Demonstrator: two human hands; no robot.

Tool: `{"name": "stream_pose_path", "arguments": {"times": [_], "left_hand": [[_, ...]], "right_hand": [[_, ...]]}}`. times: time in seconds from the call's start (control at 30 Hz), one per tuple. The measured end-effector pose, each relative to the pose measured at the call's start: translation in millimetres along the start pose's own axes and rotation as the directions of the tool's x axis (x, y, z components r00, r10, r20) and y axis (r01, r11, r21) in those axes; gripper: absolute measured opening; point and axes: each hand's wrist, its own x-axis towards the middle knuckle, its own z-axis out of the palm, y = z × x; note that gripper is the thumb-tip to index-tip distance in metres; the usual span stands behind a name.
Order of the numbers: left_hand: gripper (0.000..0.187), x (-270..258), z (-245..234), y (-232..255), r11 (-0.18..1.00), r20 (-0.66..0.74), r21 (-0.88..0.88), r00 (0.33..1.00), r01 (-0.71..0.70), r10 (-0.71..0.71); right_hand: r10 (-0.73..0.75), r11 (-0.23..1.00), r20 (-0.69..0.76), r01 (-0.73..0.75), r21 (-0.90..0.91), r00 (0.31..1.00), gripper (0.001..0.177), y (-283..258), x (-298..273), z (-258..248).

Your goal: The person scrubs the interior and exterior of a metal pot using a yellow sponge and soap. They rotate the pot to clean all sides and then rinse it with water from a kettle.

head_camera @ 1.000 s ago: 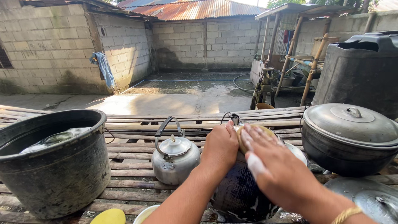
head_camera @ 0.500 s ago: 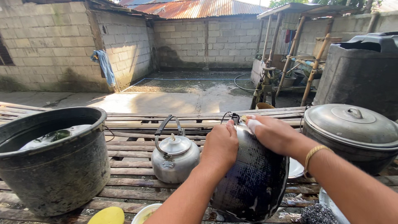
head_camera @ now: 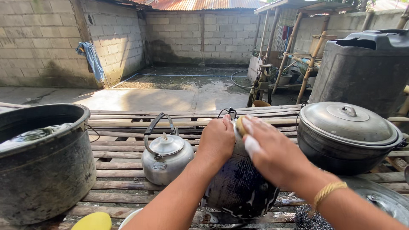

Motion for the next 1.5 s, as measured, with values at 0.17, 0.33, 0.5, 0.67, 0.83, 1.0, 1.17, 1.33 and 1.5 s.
{"name": "stream_pose_path", "arguments": {"times": [0.17,0.33,0.5,0.67,0.83,1.0,1.17,1.33,1.5], "left_hand": [[0.054,-27,-21,17,0.999,-0.023,-0.024,0.999,0.028,-0.028],[0.053,-50,-33,26,0.995,-0.009,-0.052,0.997,0.08,-0.08],[0.049,-60,-36,22,0.998,-0.036,-0.055,0.999,0.029,-0.031],[0.047,-60,-34,20,0.994,-0.059,-0.111,0.998,0.013,-0.02],[0.05,-68,-40,21,0.996,-0.051,-0.092,0.999,-0.007,0.002],[0.052,-75,-48,28,0.99,-0.017,-0.124,0.998,0.063,-0.066],[0.055,-68,-46,31,0.991,0.008,-0.069,0.993,0.114,-0.114],[0.055,-64,-41,24,0.996,-0.002,-0.062,0.998,0.065,-0.066],[0.05,-68,-40,19,0.992,-0.073,-0.122,0.997,-0.028,0.019]], "right_hand": [[0.364,0.856,0.347,-0.457,0.241,0.865,0.049,37,58,-4],[0.395,0.706,0.452,-0.579,0.408,0.8,0.043,36,66,-6],[0.35,0.914,0.095,-0.362,0.185,0.932,0.043,-9,21,-11],[-0.05,0.996,-0.168,0.062,0.064,0.985,0.045,-44,-19,-3],[0.12,0.98,0.034,-0.124,0.155,0.992,0.048,-31,17,-9],[0.323,0.698,0.43,-0.519,0.493,0.843,0.049,-5,72,-9],[0.324,0.717,0.484,-0.545,0.435,0.813,0.049,-1,84,-7],[0.08,0.937,0.201,-0.143,0.32,0.976,0.054,-19,48,-9],[0.028,0.945,0.142,-0.072,0.318,0.989,0.055,-15,42,-5]]}}
